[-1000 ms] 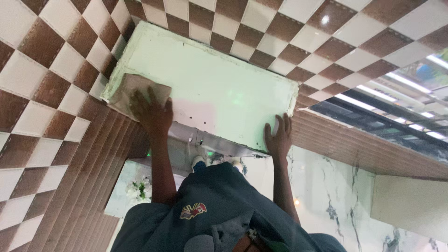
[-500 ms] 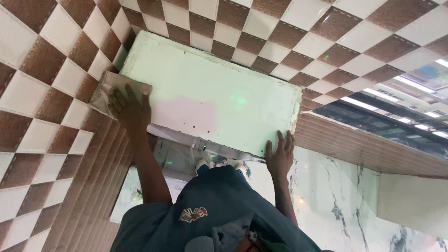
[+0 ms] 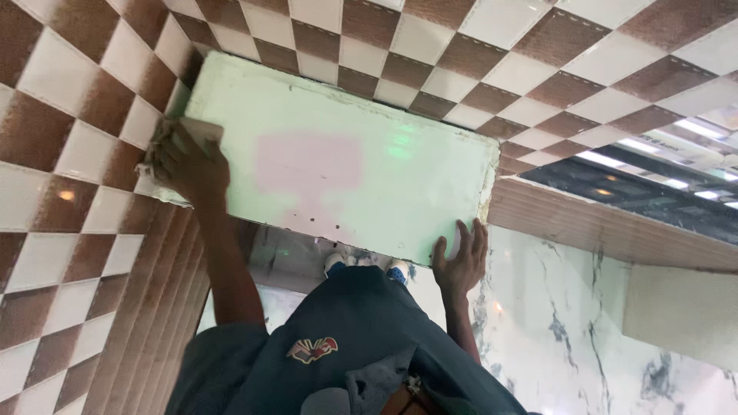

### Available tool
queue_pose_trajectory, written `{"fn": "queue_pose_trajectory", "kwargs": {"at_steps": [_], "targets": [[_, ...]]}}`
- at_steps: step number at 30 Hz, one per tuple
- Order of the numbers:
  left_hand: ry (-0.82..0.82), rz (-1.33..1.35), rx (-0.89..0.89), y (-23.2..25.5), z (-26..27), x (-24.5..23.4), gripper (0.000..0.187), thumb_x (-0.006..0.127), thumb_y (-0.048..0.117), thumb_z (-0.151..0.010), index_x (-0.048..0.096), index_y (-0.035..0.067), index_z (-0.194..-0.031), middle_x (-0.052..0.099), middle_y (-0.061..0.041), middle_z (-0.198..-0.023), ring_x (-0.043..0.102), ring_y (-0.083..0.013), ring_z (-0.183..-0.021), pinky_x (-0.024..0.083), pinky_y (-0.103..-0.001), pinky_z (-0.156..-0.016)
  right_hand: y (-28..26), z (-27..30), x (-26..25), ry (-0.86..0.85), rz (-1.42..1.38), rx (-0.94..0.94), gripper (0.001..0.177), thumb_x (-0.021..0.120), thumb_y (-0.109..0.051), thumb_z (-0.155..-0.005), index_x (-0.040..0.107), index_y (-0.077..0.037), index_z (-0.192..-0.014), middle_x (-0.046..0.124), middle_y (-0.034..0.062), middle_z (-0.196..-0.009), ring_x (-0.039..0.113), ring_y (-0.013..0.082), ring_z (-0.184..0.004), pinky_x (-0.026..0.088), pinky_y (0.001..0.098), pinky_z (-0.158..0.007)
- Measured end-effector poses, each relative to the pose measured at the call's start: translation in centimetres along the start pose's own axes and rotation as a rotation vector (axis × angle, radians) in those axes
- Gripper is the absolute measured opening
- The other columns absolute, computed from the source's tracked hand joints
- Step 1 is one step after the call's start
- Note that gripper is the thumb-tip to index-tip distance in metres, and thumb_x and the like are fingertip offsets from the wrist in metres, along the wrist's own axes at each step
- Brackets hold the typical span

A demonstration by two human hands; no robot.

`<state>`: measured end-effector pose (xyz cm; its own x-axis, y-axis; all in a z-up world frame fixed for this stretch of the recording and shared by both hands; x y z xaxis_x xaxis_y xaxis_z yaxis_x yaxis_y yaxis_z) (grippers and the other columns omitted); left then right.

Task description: The person uses a piece of sandpaper by hand to sand the top and sides of a white cabinet. Afterward, the person walks across the room and touches a tiled wall.

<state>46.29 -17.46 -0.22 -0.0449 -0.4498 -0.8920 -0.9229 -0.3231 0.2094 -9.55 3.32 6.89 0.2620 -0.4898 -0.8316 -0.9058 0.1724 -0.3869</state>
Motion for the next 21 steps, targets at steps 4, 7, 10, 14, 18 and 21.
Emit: {"fn": "queue_pose_trajectory", "kwargs": {"at_steps": [4,7,10,14,18,21], "targets": [[-0.034,0.029,0.025,0.7,-1.7,0.2,0.067,0.05,0.046,-0.112,0.04,0.006,-0.164,0.048,-0.032,-0.15,0.046,-0.0508,-0.137,0.031,-0.068,-0.108,0.2,0.0,0.1,-0.009,-0.022,0.01,0.048,0.071,-0.025,-0.091,0.064,-0.009,-0.135,0.049,0.0183,-0.155,0.044,0.0415,-0.147,0.043,0.0535,-0.116],[-0.071,0.041,-0.009,0.8,-2.6,-0.5,0.069,0.052,0.049,-0.109,0.044,0.001,-0.157,0.051,-0.036,-0.143,0.048,-0.0537,-0.128,0.033,-0.067,-0.098,0.3,0.0,0.3,-0.011,-0.011,-0.002,0.048,0.07,-0.025,-0.09,0.064,-0.008,-0.135,0.048,0.0191,-0.156,0.043,0.0421,-0.147,0.042,0.0537,-0.117],[-0.141,0.093,-0.141,-0.1,-2.9,-0.1,0.068,0.05,0.051,-0.109,0.045,-0.001,-0.154,0.057,-0.032,-0.139,0.053,-0.0509,-0.125,0.033,-0.064,-0.108,0.5,-0.1,0.6,-0.035,0.037,-0.008,0.05,0.071,-0.026,-0.088,0.064,-0.007,-0.134,0.049,0.0208,-0.153,0.043,0.0437,-0.145,0.04,0.0547,-0.114],[-0.072,0.057,-0.15,-0.7,-3.5,0.7,0.067,0.053,0.05,-0.106,0.049,-0.005,-0.145,0.059,-0.031,-0.137,0.055,-0.0505,-0.12,0.033,-0.065,-0.101,0.0,0.2,-0.1,0.007,-0.012,-0.013,0.047,0.07,-0.026,-0.092,0.064,-0.009,-0.135,0.05,0.0185,-0.155,0.044,0.0419,-0.147,0.042,0.0527,-0.117],[0.018,0.015,-0.05,-1.2,-3.3,1.4,0.065,0.052,0.044,-0.11,0.048,-0.006,-0.15,0.059,-0.031,-0.14,0.056,-0.0497,-0.122,0.035,-0.063,-0.106,0.3,0.5,-0.3,-0.013,-0.041,0.021,0.048,0.07,-0.027,-0.091,0.064,-0.009,-0.136,0.049,0.0197,-0.155,0.043,0.0436,-0.147,0.042,0.0527,-0.115],[-0.113,0.059,-0.136,-2.0,-3.2,2.6,0.066,0.051,0.042,-0.105,0.045,-0.003,-0.153,0.057,-0.031,-0.14,0.055,-0.0494,-0.122,0.036,-0.064,-0.104,0.4,0.6,-0.3,-0.014,-0.041,0.004,0.049,0.07,-0.028,-0.092,0.063,-0.009,-0.137,0.048,0.0204,-0.156,0.042,0.0439,-0.147,0.041,0.0533,-0.115]]}}
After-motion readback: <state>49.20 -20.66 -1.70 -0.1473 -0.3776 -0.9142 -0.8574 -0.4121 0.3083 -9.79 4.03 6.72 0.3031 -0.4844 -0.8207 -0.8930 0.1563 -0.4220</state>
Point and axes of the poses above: each hand's wrist, its own z-axis away from the middle knuckle, its own x-axis out of the palm, y = z × x, the point moved 10 cm from there along -z, towards the middle knuckle
